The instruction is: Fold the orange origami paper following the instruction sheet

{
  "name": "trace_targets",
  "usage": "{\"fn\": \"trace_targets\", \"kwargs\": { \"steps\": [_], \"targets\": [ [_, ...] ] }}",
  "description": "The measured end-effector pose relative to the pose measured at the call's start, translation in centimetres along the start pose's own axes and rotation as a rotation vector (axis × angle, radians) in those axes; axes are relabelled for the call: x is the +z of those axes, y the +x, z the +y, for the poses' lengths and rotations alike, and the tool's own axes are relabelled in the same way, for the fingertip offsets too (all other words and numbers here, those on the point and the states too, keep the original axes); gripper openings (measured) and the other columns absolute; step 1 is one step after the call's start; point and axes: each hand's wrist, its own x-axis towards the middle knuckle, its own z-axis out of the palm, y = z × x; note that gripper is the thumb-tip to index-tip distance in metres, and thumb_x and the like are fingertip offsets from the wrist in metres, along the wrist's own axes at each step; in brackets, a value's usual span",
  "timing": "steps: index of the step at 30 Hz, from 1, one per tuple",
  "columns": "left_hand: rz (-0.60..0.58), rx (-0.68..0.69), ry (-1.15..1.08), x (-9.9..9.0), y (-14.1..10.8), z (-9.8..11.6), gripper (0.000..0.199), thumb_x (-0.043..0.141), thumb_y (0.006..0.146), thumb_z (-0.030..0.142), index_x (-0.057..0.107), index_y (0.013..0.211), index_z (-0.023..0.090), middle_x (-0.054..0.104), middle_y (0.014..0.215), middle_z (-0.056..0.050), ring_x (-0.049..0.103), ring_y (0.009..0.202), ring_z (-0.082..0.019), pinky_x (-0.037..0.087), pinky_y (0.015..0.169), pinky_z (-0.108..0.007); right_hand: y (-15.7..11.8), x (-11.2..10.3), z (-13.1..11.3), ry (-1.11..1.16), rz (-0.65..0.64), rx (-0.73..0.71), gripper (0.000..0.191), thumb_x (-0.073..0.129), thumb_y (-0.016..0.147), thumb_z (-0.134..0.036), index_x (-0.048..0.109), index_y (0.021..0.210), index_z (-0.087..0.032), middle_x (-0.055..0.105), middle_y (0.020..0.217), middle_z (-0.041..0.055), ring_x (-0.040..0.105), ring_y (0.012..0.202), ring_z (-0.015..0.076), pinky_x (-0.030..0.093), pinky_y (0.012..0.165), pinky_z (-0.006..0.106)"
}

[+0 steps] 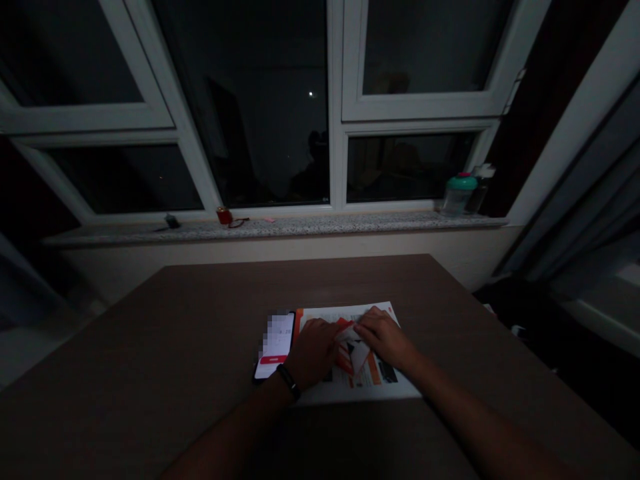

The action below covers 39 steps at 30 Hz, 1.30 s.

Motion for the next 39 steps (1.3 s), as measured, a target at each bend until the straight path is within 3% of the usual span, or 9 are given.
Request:
{"fn": "trace_targets", "kwargs": {
  "steps": [8,12,14,19,23,27,33,39],
  "targets": [
    [-0.070,-0.108,0.026,1.1,-0.1,-0.8,0.038,0.035,0.101,0.018,0.047,0.137,0.020,0.066,0.110,-0.007,0.060,0.096,-0.021,0.045,0.091,-0.038,0.0,0.1,0.0,-0.031,-0.013,-0.044,0.022,0.059,0.093,-0.038,0.067,0.084,-0.020,0.065,0.082,0.0028,0.053,0.089,0.0212,0.037,0.082,0.033],
    [0.005,-0.049,0.006,0.3,0.0,-0.2,0.054,0.048,0.093,0.013,0.035,0.145,0.021,0.057,0.127,-0.009,0.053,0.114,-0.023,0.042,0.100,-0.041,0.2,0.5,0.2,-0.030,0.014,0.006,0.016,0.059,0.093,-0.032,0.069,0.087,-0.021,0.065,0.085,0.0035,0.054,0.090,0.0213,0.038,0.083,0.033],
    [0.058,0.006,0.045,-0.4,0.1,0.5,0.059,0.053,0.087,0.008,0.038,0.142,0.023,0.050,0.135,-0.009,0.047,0.121,-0.024,0.039,0.102,-0.041,0.3,0.8,0.4,-0.022,0.038,0.045,0.017,0.058,0.094,-0.033,0.069,0.090,-0.021,0.065,0.086,0.0042,0.054,0.091,0.0214,0.039,0.084,0.032],
    [-0.047,0.200,0.177,-0.7,0.4,1.7,0.030,0.059,0.092,0.017,0.056,0.121,0.023,0.056,0.123,-0.007,0.051,0.113,-0.024,0.041,0.095,-0.041,0.8,1.1,0.7,-0.056,0.016,0.129,0.021,0.058,0.094,-0.035,0.069,0.086,-0.020,0.063,0.085,0.0044,0.056,0.088,0.0205,0.040,0.081,0.029],
    [-0.119,0.257,0.210,0.1,0.4,1.5,0.013,0.062,0.092,0.023,0.064,0.105,0.021,0.061,0.116,-0.005,0.052,0.115,-0.025,0.033,0.105,-0.046,1.0,1.1,0.6,-0.097,0.019,0.153,0.019,0.059,0.093,-0.036,0.069,0.088,-0.020,0.062,0.089,0.0047,0.056,0.089,0.0196,0.039,0.083,0.029],
    [-0.137,0.232,0.210,0.3,0.3,1.3,0.015,0.063,0.091,0.023,0.066,0.106,0.025,0.060,0.123,-0.003,0.050,0.121,-0.026,0.020,0.115,-0.053,1.0,0.8,0.1,-0.107,0.008,0.139,0.021,0.058,0.094,-0.036,0.067,0.085,-0.019,0.063,0.088,0.0041,0.055,0.091,0.0195,0.038,0.084,0.029],
    [-0.164,0.225,0.199,0.0,0.1,1.4,0.023,0.061,0.092,0.019,0.064,0.114,0.026,0.060,0.123,-0.004,0.048,0.126,-0.025,0.017,0.117,-0.054,0.3,0.0,-0.8,-0.156,-0.033,0.084,0.010,0.062,0.088,-0.029,0.065,0.090,-0.019,0.065,0.094,0.0052,0.052,0.098,0.0231,0.035,0.088,0.034],
    [-0.183,0.255,0.197,0.2,0.0,1.6,0.028,0.061,0.093,0.025,0.061,0.120,0.026,0.060,0.122,-0.006,0.046,0.128,-0.027,0.017,0.116,-0.055,0.4,0.3,-0.6,-0.247,-0.030,0.161,0.009,0.058,0.090,-0.023,0.065,0.094,-0.018,0.067,0.097,0.0072,0.053,0.101,0.0246,0.033,0.091,0.035]
  ]
}}
